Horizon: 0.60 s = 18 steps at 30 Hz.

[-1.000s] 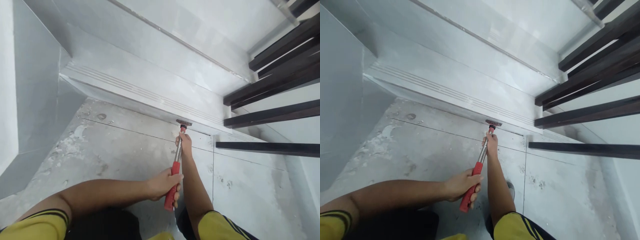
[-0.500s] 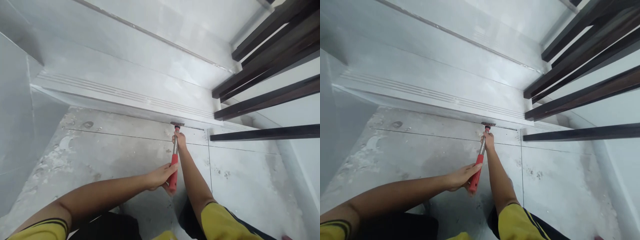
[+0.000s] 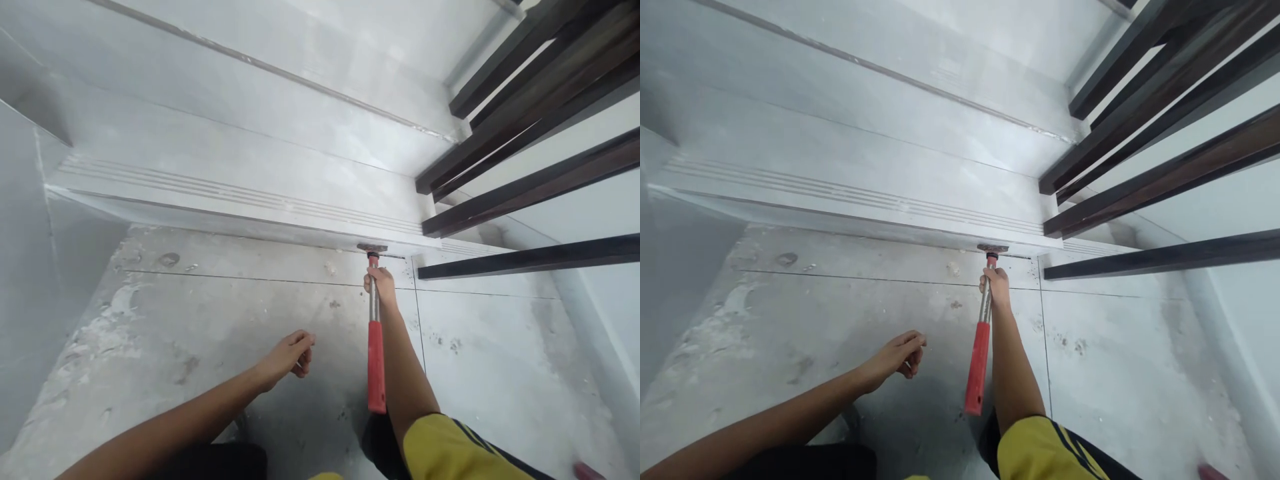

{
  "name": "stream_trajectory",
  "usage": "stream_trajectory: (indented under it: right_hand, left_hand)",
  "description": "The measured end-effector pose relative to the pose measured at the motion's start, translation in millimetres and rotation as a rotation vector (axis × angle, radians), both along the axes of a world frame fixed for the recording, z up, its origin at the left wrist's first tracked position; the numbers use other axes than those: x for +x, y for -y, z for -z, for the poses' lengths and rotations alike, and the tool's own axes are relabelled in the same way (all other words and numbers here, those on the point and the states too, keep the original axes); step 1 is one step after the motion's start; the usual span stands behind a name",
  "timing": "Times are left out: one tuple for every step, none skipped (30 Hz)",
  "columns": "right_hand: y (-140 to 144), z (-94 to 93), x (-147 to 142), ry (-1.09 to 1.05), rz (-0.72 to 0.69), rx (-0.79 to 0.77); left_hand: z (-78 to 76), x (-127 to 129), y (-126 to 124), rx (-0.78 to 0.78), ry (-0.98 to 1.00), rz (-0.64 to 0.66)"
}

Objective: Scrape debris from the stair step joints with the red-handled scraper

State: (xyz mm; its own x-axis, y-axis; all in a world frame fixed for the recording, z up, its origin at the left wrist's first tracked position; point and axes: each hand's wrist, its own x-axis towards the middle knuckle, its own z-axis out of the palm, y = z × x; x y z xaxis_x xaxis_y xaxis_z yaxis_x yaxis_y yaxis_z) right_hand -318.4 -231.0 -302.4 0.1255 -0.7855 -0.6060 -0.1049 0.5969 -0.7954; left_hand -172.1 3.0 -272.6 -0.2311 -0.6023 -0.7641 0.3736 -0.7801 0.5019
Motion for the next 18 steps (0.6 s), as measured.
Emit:
stream_trajectory:
  right_hand:
    - [1.6, -0.5, -3.0, 0.005, -0.008, -0.025]
    - [2.8, 0.2, -4.9, 0.002, -0.004, -0.036]
    - [3.9, 2.2, -5.8, -0.010, 0.006, -0.025]
    - [5.0, 5.1, -6.3, -0.027, 0.020, 0.001]
    - [6.3, 8.1, -7.0, -0.044, 0.034, 0.031]
    - [7.7, 10.5, -8.4, -0.055, 0.043, 0.052]
    - [9.1, 11.8, -10.8, -0.054, 0.042, 0.060]
    - [10.5, 11.8, -14.2, -0.040, 0.030, 0.054]
    - [11.9, 10.9, -18.2, -0.018, 0.014, 0.033]
    - [13.4, 9.5, -22.5, 0.007, -0.004, 0.009]
    - [15.2, 8.4, -26.4, 0.029, -0.024, -0.007]
    - [17.3, 8.1, -29.8, 0.041, -0.035, -0.011]
    - [19.9, 8.8, -32.5, 0.039, -0.039, 0.004]
    - [22.8, 10.3, -34.7, 0.025, -0.037, 0.040]
    - [25.9, 12.0, -36.8, 0.005, -0.032, 0.089]
    - [28.9, 13.2, -39.2, -0.018, -0.025, 0.140]
    - [31.5, 13.2, -42.1, -0.038, -0.019, 0.179]
    - [33.7, 11.9, -45.8, -0.050, -0.015, 0.194]
  left_hand:
    - [-0.2, -0.4, -0.1, 0.010, 0.007, -0.003]
    - [-0.2, -1.1, 0.1, 0.024, 0.013, -0.008]
    - [0.1, -1.8, 0.4, 0.036, 0.016, -0.010]
    - [0.5, -2.5, 0.7, 0.042, 0.017, -0.007]
    - [1.0, -3.0, 0.9, 0.038, 0.012, 0.000]
    - [1.7, -3.1, 0.9, 0.029, 0.005, 0.013]
    - [2.7, -3.0, 0.8, 0.017, 0.001, 0.028]
    - [3.8, -2.5, 0.5, 0.007, 0.002, 0.038]
    - [5.1, -1.9, 0.1, 0.006, 0.008, 0.038]
    - [6.4, -1.4, -0.1, 0.014, 0.020, 0.031]
    - [7.6, -1.2, -0.1, 0.027, 0.034, 0.021]
    - [8.5, -1.3, 0.3, 0.037, 0.046, 0.010]
    - [9.0, -1.9, 1.1, 0.041, 0.051, 0.003]
    - [8.9, -2.9, 2.2, 0.039, 0.048, 0.007]
    - [8.3, -4.1, 3.6, 0.031, 0.043, 0.018]
    - [7.2, -5.3, 4.9, 0.023, 0.036, 0.033]
    - [6.0, -6.3, 6.1, 0.018, 0.029, 0.048]
    - [4.9, -7.0, 7.1, 0.020, 0.024, 0.058]
